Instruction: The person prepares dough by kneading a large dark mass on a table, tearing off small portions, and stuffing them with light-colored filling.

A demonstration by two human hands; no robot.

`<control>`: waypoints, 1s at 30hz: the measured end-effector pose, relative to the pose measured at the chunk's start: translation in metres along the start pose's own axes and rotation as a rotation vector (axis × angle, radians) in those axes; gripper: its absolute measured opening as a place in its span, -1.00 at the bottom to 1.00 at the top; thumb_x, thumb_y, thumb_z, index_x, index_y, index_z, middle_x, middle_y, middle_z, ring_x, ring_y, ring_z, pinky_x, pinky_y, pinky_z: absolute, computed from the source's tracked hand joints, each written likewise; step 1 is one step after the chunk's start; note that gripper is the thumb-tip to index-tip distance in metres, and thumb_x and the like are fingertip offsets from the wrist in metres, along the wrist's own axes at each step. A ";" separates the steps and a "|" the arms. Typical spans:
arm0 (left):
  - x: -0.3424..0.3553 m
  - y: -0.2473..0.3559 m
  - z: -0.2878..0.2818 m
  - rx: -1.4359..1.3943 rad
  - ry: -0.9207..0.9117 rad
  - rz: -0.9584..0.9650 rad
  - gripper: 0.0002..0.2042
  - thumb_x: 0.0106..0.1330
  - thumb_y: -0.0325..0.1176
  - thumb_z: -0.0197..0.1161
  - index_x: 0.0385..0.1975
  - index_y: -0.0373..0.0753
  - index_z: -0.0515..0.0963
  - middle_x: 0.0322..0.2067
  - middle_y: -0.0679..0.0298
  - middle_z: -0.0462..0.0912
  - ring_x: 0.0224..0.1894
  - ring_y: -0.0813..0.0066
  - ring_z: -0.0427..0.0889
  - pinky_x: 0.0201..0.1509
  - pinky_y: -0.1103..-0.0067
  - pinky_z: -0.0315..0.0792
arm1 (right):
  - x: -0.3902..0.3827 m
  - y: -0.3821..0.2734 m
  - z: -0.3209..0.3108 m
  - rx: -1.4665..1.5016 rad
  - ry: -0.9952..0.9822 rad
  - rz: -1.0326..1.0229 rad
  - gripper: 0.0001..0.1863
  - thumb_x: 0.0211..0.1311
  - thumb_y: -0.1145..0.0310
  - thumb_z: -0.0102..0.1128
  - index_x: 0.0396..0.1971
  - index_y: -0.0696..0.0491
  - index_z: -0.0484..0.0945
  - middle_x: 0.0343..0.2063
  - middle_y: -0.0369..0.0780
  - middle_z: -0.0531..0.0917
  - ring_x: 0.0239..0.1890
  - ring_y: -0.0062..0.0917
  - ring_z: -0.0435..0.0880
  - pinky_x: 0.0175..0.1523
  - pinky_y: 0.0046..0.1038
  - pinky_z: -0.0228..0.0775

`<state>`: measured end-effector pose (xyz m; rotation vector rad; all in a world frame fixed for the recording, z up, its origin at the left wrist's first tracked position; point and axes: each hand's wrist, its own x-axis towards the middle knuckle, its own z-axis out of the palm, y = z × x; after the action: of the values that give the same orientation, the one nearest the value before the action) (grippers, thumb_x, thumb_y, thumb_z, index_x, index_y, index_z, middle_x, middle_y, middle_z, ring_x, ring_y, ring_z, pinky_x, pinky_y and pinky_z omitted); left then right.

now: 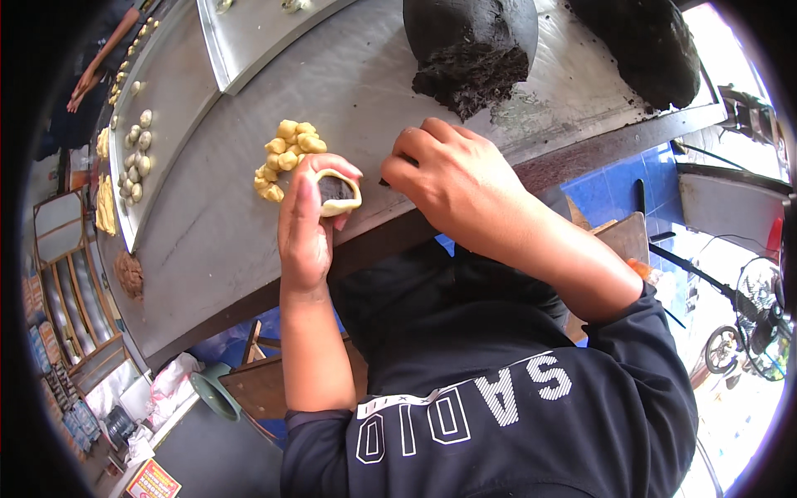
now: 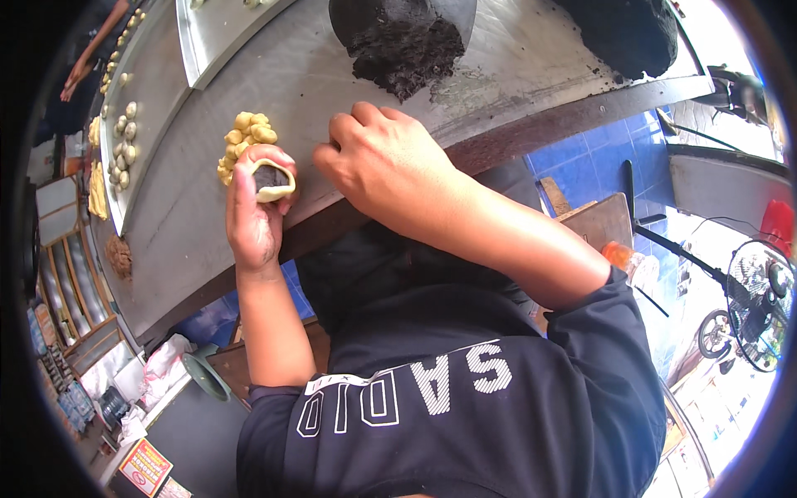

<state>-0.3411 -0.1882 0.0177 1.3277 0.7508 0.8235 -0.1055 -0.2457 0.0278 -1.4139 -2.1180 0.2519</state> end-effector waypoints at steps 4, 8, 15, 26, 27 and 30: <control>-0.002 -0.002 0.004 0.064 0.014 0.009 -0.63 0.80 -0.03 0.11 0.02 -0.25 0.62 -0.23 0.29 0.61 -0.36 0.65 0.41 -0.26 0.65 0.30 | 0.000 0.006 -0.013 -0.028 0.001 0.154 -0.88 0.28 0.44 0.30 -0.23 0.09 0.72 -0.22 -0.14 0.70 -0.07 -0.19 0.78 0.04 -0.16 0.73; 0.001 -0.003 0.001 0.010 -0.037 0.025 -0.74 0.81 -0.18 0.14 -0.02 -0.24 0.63 -0.19 0.38 0.62 -0.33 0.76 0.40 -0.25 0.70 0.32 | -0.016 0.021 -0.021 0.024 -0.011 -0.057 -0.55 0.20 0.52 0.36 0.12 0.05 0.83 -0.16 -0.18 0.72 -0.06 -0.19 0.74 0.10 -0.22 0.67; 0.001 -0.001 0.009 0.188 -0.104 0.110 -0.77 0.76 -0.18 0.27 -0.05 -0.23 0.61 -0.23 0.41 0.59 -0.30 0.73 0.44 -0.19 0.72 0.35 | -0.006 0.037 -0.018 0.100 0.163 0.040 -0.80 0.38 0.50 0.46 -0.04 0.07 0.77 -0.22 -0.13 0.72 -0.12 -0.12 0.78 0.00 -0.11 0.64; 0.007 -0.007 0.019 0.687 0.071 0.360 -0.43 -0.33 -0.28 0.95 -0.37 -0.27 0.67 -0.40 0.30 0.71 -0.32 0.32 0.74 -0.17 0.40 0.64 | 0.003 -0.024 -0.021 0.529 -0.091 0.168 -0.80 0.34 0.56 0.48 -0.07 0.14 0.73 -0.17 -0.05 0.75 -0.14 -0.05 0.81 -0.07 -0.14 0.66; 0.008 -0.002 0.021 0.688 0.071 0.360 -0.43 -0.33 -0.28 0.95 -0.37 -0.27 0.67 -0.40 0.30 0.71 -0.32 0.32 0.74 -0.17 0.40 0.64 | 0.003 -0.022 -0.020 0.530 -0.090 0.167 -0.80 0.34 0.56 0.48 -0.07 0.14 0.73 -0.17 -0.05 0.75 -0.14 -0.05 0.81 -0.07 -0.14 0.66; 0.006 0.010 0.025 0.758 -0.032 0.222 -0.41 -0.31 -0.23 0.95 -0.41 -0.25 0.61 -0.42 0.27 0.70 -0.34 0.28 0.73 -0.19 0.40 0.62 | 0.001 -0.016 -0.019 0.603 -0.027 0.127 -0.80 0.32 0.54 0.50 -0.09 0.14 0.73 -0.19 -0.06 0.75 -0.16 -0.08 0.80 -0.07 -0.17 0.66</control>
<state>-0.3172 -0.1951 0.0301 2.1241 0.9464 0.7082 -0.1077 -0.2543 0.0504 -1.1747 -1.7546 0.8794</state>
